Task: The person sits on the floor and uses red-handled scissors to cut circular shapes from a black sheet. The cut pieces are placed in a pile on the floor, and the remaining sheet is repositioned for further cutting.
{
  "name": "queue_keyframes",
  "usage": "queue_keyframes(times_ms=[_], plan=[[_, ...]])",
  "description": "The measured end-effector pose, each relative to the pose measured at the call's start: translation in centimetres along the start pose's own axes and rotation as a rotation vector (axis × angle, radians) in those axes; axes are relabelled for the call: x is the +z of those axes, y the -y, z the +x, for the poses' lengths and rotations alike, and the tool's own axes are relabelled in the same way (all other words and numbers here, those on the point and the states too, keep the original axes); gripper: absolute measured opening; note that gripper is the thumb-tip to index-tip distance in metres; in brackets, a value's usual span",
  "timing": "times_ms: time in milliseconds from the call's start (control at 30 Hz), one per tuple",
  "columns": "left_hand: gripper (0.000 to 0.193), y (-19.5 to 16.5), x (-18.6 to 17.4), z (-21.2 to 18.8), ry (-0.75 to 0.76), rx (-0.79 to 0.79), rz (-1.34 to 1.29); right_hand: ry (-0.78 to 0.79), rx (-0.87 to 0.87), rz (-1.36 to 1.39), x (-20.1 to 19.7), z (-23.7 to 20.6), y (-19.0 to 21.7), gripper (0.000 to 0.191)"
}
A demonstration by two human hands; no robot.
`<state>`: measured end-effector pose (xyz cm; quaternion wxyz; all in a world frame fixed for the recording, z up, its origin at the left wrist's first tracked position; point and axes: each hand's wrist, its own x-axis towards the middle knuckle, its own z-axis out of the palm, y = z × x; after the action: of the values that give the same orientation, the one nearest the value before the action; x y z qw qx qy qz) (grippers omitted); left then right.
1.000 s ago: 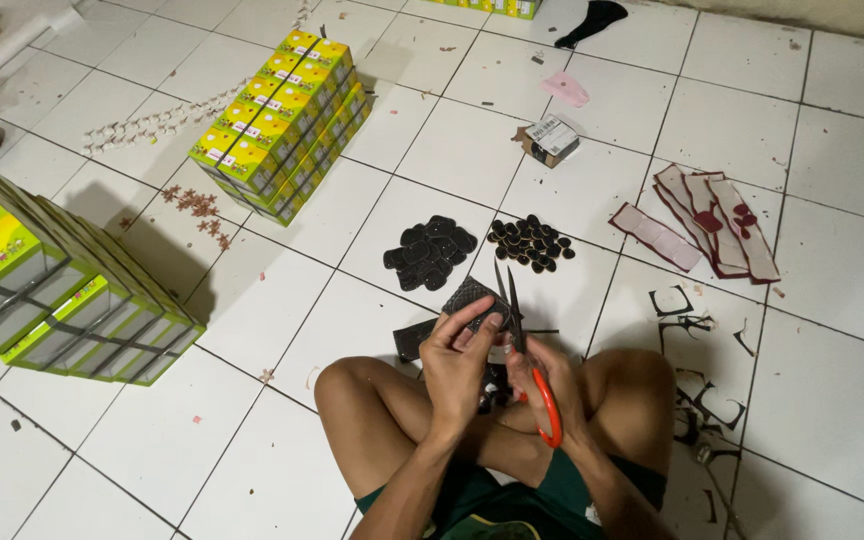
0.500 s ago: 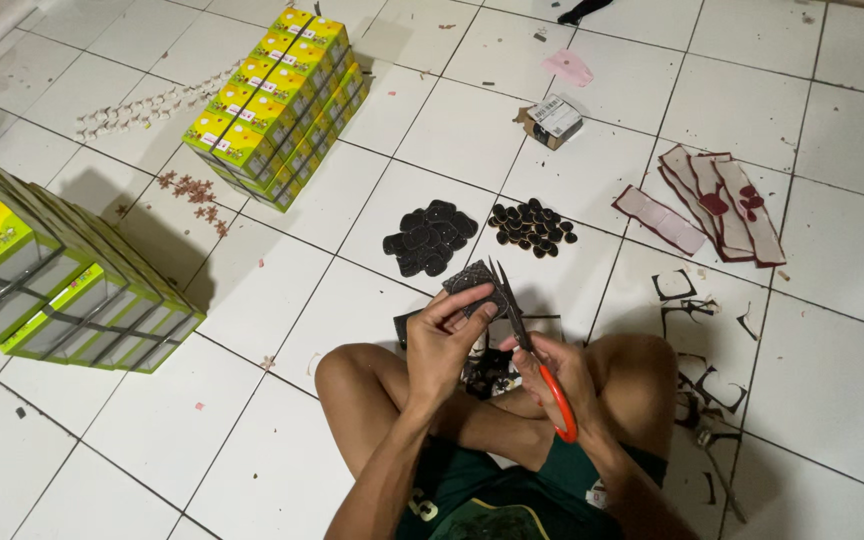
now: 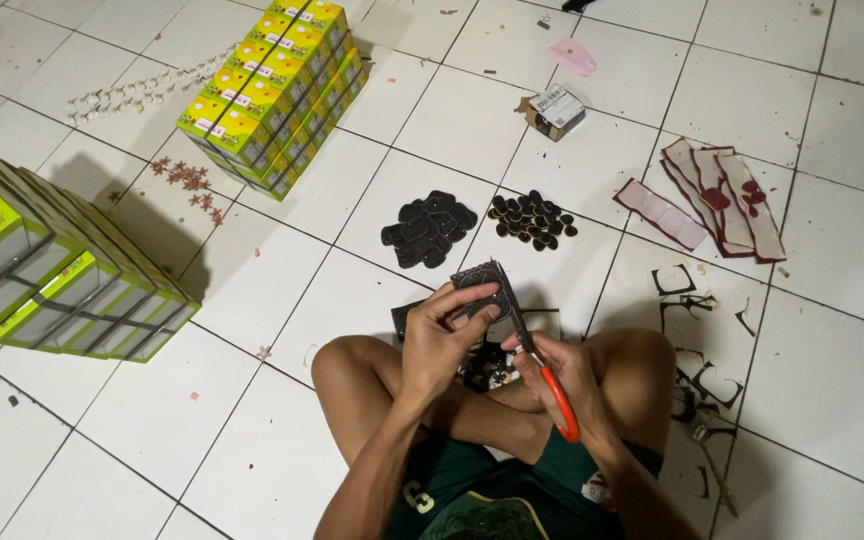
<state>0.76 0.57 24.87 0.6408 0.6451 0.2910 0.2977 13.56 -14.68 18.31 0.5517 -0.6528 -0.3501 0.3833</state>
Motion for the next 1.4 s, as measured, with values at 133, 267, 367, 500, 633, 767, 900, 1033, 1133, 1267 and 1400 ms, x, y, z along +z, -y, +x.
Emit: queue_keyframes(times_ms=[133,267,367,500,633,767,900,1033,1133,1267,1400], plan=[[0.028,0.0,0.1,0.0,0.021,0.009,-0.075,0.0,0.06,0.079,0.0,0.0,0.1,0.037],[0.028,0.1,0.2,0.1,0.021,-0.024,-0.096,-0.043,0.163,0.129,0.1,-0.3,0.2,0.036],[0.027,0.2,0.2,0.1,0.036,-0.002,-0.109,-0.061,0.164,0.122,0.2,-0.4,0.3,0.036],[0.029,0.4,0.2,0.2,0.045,-0.022,-0.112,-0.065,0.15,0.136,0.2,-0.4,0.3,0.034],[0.028,0.6,0.2,0.3,0.058,-0.01,-0.143,-0.081,0.18,0.149,0.2,-0.4,0.1,0.033],[0.027,0.9,0.1,0.6,0.072,-0.011,-0.166,-0.079,0.167,0.154,0.2,-0.5,-0.4,0.036],[0.03,1.4,0.0,0.7,0.064,-0.035,-0.267,-0.092,0.153,0.138,0.1,-0.4,-0.9,0.034],[0.022,1.9,0.1,1.0,-0.034,-0.022,-0.177,-0.039,0.108,0.107,0.3,-0.9,-0.9,0.038],[0.023,2.0,0.1,0.9,-0.081,-0.013,-0.15,0.074,-0.03,0.022,0.2,-1.0,-0.4,0.048],[0.023,1.6,0.5,0.0,-0.017,0.006,-0.16,0.082,-0.073,0.063,0.0,-0.2,0.2,0.056],[0.027,0.9,0.6,-0.7,-0.014,-0.136,-0.053,0.042,-0.053,0.082,0.0,0.3,0.6,0.059]])
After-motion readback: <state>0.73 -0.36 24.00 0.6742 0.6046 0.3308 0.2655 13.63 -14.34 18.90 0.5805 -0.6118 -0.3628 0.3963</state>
